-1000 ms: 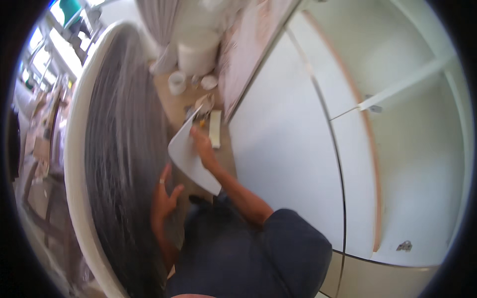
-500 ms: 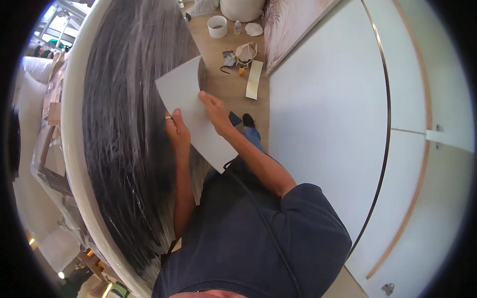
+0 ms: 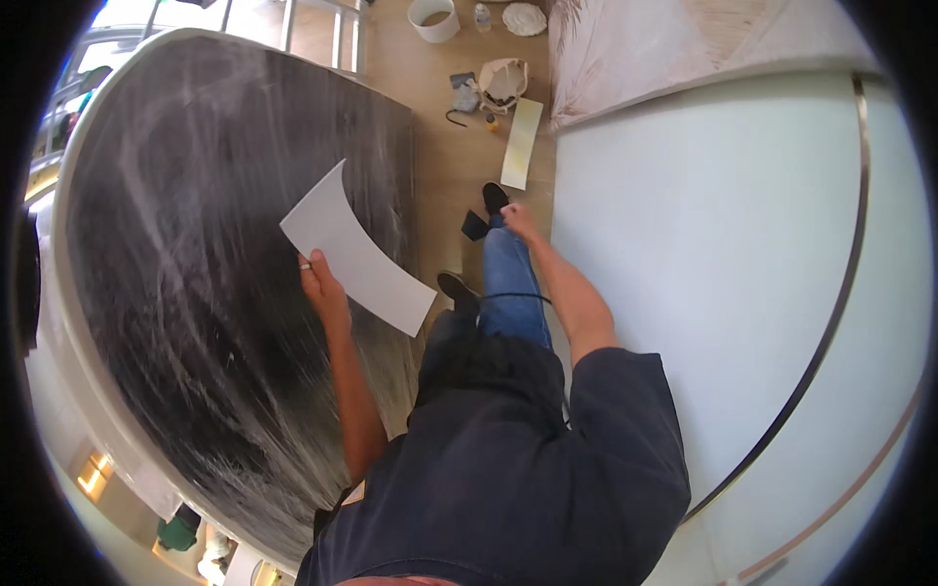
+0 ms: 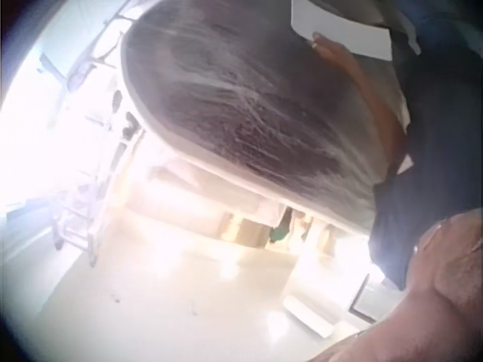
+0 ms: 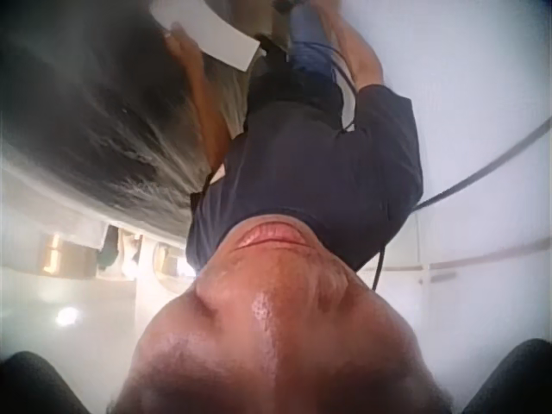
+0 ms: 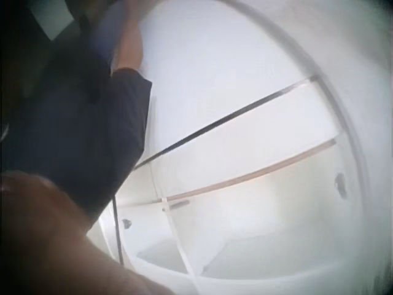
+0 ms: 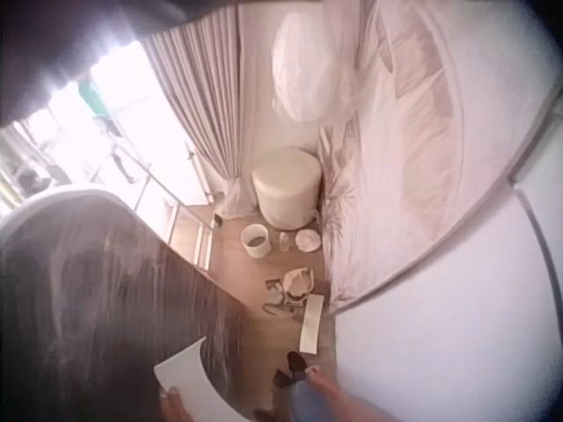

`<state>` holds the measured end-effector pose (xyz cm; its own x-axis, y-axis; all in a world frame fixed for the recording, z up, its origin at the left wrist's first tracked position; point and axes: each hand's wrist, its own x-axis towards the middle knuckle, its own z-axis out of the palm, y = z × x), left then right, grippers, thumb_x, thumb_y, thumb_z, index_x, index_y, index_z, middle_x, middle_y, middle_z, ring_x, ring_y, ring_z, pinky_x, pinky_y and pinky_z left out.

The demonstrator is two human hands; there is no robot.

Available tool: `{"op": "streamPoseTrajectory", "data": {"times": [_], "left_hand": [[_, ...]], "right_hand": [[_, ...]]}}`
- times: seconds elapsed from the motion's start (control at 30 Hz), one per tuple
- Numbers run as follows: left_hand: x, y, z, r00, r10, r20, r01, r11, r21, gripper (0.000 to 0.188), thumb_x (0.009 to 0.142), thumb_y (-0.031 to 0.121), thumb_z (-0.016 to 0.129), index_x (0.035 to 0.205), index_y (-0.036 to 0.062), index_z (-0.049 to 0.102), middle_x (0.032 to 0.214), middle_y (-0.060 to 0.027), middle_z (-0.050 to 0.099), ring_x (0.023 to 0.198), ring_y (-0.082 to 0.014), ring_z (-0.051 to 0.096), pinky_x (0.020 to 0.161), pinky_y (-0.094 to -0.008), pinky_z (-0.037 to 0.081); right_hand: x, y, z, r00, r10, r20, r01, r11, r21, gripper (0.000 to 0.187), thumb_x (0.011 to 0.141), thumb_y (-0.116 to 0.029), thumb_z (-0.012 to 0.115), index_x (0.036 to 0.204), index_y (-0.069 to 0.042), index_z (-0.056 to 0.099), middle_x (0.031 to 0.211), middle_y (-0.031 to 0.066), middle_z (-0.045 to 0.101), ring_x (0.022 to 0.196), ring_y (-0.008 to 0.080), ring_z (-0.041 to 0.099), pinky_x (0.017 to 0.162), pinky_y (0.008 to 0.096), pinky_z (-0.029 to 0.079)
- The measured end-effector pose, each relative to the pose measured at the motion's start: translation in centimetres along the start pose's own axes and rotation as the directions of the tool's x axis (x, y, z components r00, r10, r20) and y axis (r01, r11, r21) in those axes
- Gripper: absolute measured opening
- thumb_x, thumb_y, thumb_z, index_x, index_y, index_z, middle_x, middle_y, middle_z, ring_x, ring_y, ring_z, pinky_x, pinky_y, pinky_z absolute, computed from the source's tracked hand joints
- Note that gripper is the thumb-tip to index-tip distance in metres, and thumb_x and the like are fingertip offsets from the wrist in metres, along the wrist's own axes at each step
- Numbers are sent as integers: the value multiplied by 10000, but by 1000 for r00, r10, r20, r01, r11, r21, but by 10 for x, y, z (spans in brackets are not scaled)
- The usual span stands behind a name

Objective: The person pours a yellow liquid adhesive from a bottle onto a strip of white material and spreads it using a small scraper, then uses a sanding block to smooth the inside edges of a white cabinet shelf.

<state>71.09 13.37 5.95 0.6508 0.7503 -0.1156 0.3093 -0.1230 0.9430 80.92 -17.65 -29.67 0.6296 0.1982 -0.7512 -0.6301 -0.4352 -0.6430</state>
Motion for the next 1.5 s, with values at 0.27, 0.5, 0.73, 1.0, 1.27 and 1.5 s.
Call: {"op": "streamPoseTrajectory", "data": {"times": [0.27,0.5,0.73,1.0,1.27,1.5], "left_hand": [[38,9,33,994,-108,-27,108,994,-29,390,1071,275,411,1292,-31,510,1139,-80,608,1022,-132,555,917,-288,430],[66,19,53,994,-111,-1,111,993,-51,395,1074,274,409,1308,-28,508,1155,-68,606,1027,-130,549,928,-289,420],[77,11,50,993,-112,47,115,991,-73,406,1073,301,415,1303,-14,524,1157,-73,618,1035,-132,564,922,-290,433],[63,-8,33,986,-124,111,136,985,-107,363,1075,286,404,1196,-21,555,1052,-64,629,945,-118,566,862,-275,447],[33,-33,-5,977,-123,176,146,982,-123,372,1076,296,397,1157,-21,572,1021,-61,623,934,-114,557,845,-270,441],[7,-32,-32,965,-193,175,215,969,-118,400,1075,316,395,1222,-18,559,1078,-74,624,983,-132,566,886,-289,439]], "right_hand": [[35,-61,-129,992,11,-127,-37,978,-204,298,940,-274,591,1020,0,680,814,81,694,696,138,651,664,285,538],[55,-123,-120,994,-65,-93,63,998,-23,314,957,-258,582,1079,22,655,890,108,687,774,157,658,727,288,543],[37,-95,-79,999,20,-38,-20,1000,2,287,960,-233,568,1075,14,658,884,98,681,772,158,653,732,291,545],[-20,-36,-50,997,59,-57,-56,998,41,283,957,-246,568,1064,-1,661,868,86,677,743,151,648,710,273,533],[-71,-15,-5,996,86,-23,-85,996,28,259,961,-237,569,1069,-22,664,839,64,673,703,126,633,644,254,509],[-70,11,49,996,76,36,-78,995,57,235,967,-221,592,1068,-21,663,822,47,656,681,112,612,647,253,516]]}}
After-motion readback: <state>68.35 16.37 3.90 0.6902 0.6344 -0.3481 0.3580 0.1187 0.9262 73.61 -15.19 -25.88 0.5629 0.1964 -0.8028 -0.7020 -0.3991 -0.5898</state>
